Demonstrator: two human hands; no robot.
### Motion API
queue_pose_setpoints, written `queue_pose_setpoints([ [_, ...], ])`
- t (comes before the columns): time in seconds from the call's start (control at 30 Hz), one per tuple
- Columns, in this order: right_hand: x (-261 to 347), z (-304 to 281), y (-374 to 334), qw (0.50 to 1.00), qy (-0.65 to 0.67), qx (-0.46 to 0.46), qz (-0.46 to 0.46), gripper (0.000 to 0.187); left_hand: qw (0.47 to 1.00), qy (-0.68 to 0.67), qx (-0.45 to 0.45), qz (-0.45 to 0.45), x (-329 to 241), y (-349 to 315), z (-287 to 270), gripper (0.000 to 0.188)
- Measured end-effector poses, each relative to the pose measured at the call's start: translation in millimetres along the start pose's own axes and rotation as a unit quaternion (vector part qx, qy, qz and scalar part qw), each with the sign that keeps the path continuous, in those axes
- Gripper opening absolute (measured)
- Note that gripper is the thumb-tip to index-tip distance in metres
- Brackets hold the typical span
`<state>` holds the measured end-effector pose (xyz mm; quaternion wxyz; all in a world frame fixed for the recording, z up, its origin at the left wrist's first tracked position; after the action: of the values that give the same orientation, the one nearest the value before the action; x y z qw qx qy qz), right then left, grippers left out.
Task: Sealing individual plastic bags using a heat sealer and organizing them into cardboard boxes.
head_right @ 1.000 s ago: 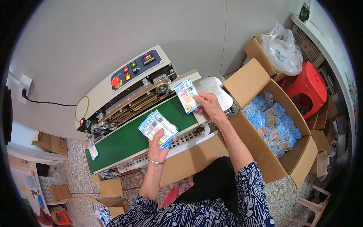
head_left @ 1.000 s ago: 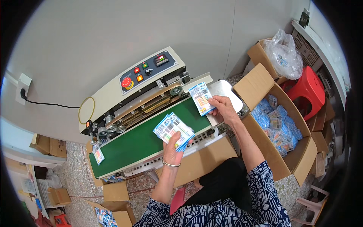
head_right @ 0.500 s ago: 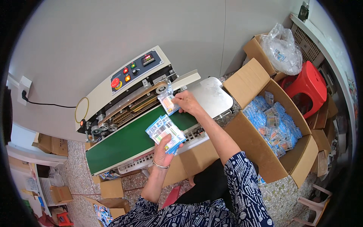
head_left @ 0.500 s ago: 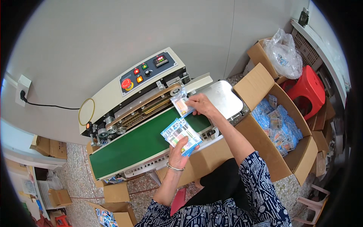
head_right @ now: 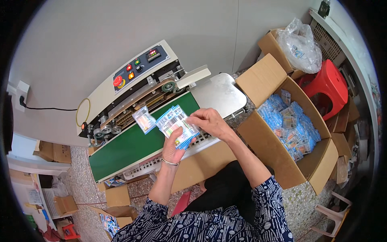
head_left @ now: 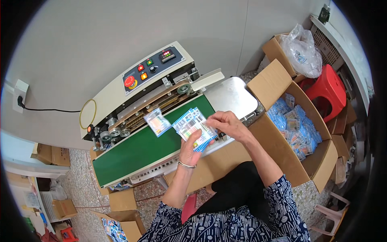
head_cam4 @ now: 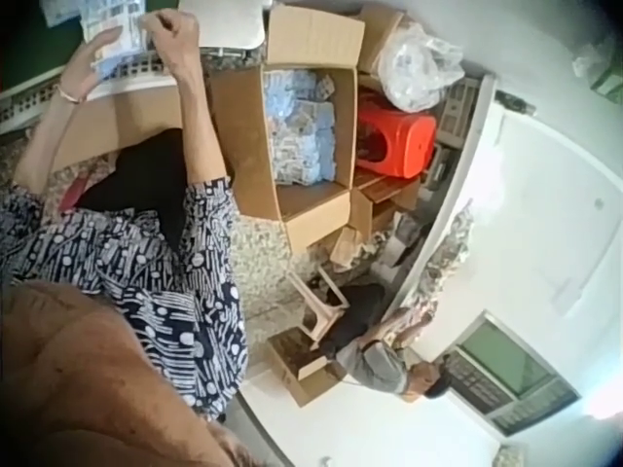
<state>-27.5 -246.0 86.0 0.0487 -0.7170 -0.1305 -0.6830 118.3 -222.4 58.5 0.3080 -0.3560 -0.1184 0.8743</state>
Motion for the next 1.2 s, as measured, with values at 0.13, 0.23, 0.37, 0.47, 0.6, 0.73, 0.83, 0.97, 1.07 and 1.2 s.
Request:
queue_pose_setpoints([
  [0.13, 2, -8, -1, 0.995, -0.034, -0.046, -0.085, 0.021, 1.000, 0.022, 0.014, 0.006, -1, 1, 11, 0.044],
  [0.23, 0, -20, -2, 0.989, -0.067, -0.094, -0.096, 0.019, 0.999, 0.040, 0.025, 0.006, -5, 1, 13, 0.045],
  [0.37, -4, -26, 0, 0.992, -0.012, -0.114, -0.053, 0.019, 1.000, 0.021, 0.004, 0.015, -6, 3, 5, 0.046],
  [0.47, -13, -17, 4, 0.999, 0.003, -0.041, -0.035, 0.019, 1.000, 0.019, -0.002, 0.015, -3, 6, 9, 0.046],
  [0.6, -10, -19, 13, 0.988, 0.109, -0.107, -0.030, 0.017, 0.999, 0.018, -0.017, 0.039, -8, 7, 3, 0.043],
  [0.73, -16, -40, 34, 0.972, 0.170, -0.158, -0.046, 0.012, 0.999, -0.009, -0.032, 0.030, -10, 3, -14, 0.042],
  [0.83, -29, -55, 50, 0.977, 0.141, -0.160, -0.016, 0.013, 0.999, -0.012, -0.025, 0.029, -9, 0, -12, 0.043],
  [0.97, -38, -52, 66, 0.984, 0.106, -0.141, -0.005, 0.013, 1.000, -0.010, -0.014, 0.025, -7, -2, -10, 0.043],
  [1.07, -40, -41, 75, 0.988, 0.101, -0.114, 0.016, 0.013, 0.999, -0.007, -0.010, 0.033, -6, -4, -10, 0.039],
  [1.2, -51, -32, 86, 0.993, 0.064, -0.101, 0.020, 0.013, 1.000, 0.000, -0.012, 0.023, -2, -3, -7, 0.039],
])
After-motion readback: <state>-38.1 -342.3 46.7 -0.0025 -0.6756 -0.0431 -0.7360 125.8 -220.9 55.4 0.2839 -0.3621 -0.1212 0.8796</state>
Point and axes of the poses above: each hand's wrist, its own y-axis towards the middle knuckle, its own z-axis out of the palm, x = y × z, the point moved 5 cm from there along y, towards the middle knuckle, and after that the axes turned 15 degrees about -z, right-handed, at the moved point
